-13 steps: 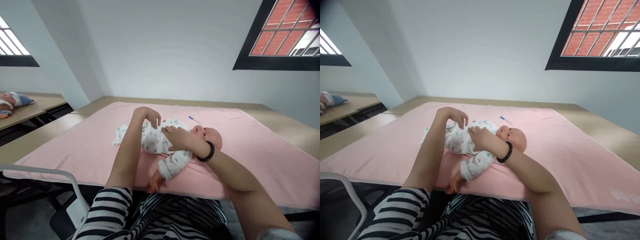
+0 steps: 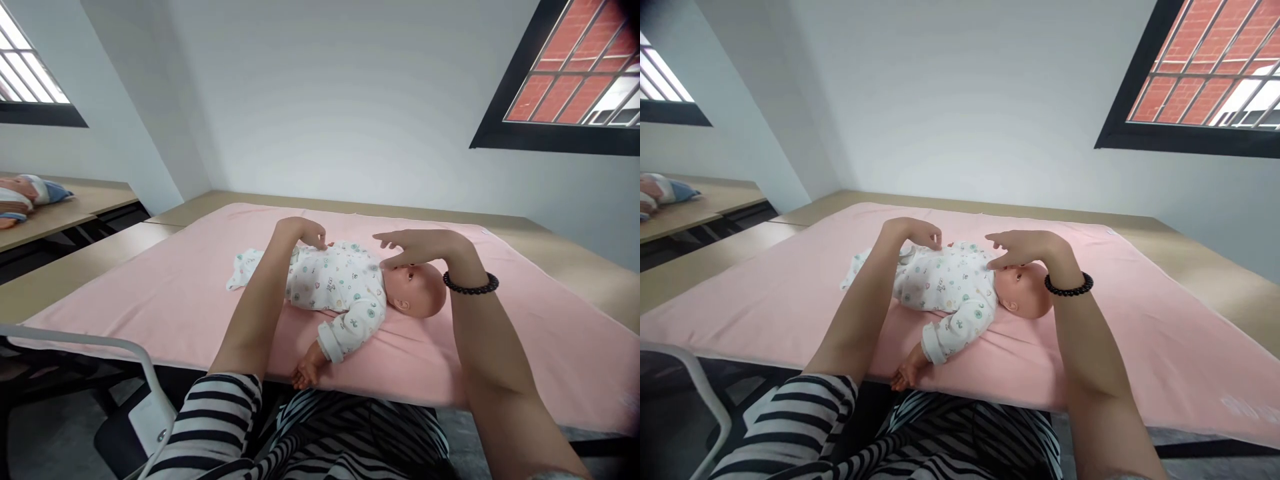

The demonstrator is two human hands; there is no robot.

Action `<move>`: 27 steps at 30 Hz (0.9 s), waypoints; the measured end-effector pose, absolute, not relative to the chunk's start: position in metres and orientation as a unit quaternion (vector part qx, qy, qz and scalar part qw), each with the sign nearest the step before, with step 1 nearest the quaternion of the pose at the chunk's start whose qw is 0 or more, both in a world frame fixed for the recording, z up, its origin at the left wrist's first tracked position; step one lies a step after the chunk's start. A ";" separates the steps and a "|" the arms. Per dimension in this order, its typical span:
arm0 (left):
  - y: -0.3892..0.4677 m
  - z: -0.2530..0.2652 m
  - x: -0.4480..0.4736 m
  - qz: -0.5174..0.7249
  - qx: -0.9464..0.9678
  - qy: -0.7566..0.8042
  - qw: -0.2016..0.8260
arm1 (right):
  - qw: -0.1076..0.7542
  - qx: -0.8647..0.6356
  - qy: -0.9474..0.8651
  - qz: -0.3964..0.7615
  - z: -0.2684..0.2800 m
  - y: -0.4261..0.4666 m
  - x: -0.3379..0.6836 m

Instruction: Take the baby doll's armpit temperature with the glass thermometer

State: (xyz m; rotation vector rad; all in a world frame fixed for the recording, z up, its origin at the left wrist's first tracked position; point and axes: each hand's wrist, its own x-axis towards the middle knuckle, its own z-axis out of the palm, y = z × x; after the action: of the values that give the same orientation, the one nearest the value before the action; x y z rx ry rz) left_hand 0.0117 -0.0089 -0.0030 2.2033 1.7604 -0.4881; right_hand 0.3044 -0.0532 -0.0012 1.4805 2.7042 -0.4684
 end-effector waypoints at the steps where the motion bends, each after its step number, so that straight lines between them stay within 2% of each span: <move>1: -0.008 -0.009 0.019 -0.144 0.782 0.595 0.119 | 0.018 0.502 0.846 -0.180 -0.003 -0.045 0.311; 6: 0.007 -0.060 0.070 -0.090 0.863 0.490 0.087 | 0.027 0.481 0.831 -0.278 -0.025 -0.001 0.324; 9: 0.015 -0.088 0.092 -0.058 0.857 0.509 0.058 | 0.031 0.430 0.795 -0.427 -0.045 0.010 0.331; 12: 0.016 -0.101 0.093 -0.015 0.855 0.516 0.048 | -0.041 0.417 0.692 -0.588 -0.068 0.006 0.340; 15: 0.009 -0.105 0.083 0.041 0.848 0.526 0.046 | -0.114 0.433 0.608 -0.656 -0.083 -0.001 0.346; 17: 0.001 -0.105 0.078 0.084 0.836 0.541 0.036 | -0.130 0.435 0.616 -0.644 -0.085 -0.005 0.349; 24: -0.067 -0.087 0.080 0.193 0.763 0.617 -0.025 | -0.150 0.437 0.744 -0.483 -0.068 -0.031 0.364; 27: -0.137 -0.077 0.067 0.328 0.762 0.558 0.029 | -0.198 0.458 0.734 -0.461 -0.079 -0.050 0.372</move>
State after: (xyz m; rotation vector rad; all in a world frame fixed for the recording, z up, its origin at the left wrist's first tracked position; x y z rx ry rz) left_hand 0.0672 -0.1366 -0.0774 2.3496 1.7229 1.0113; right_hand 0.3719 -0.0496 -0.0787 1.6537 2.6503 -1.6649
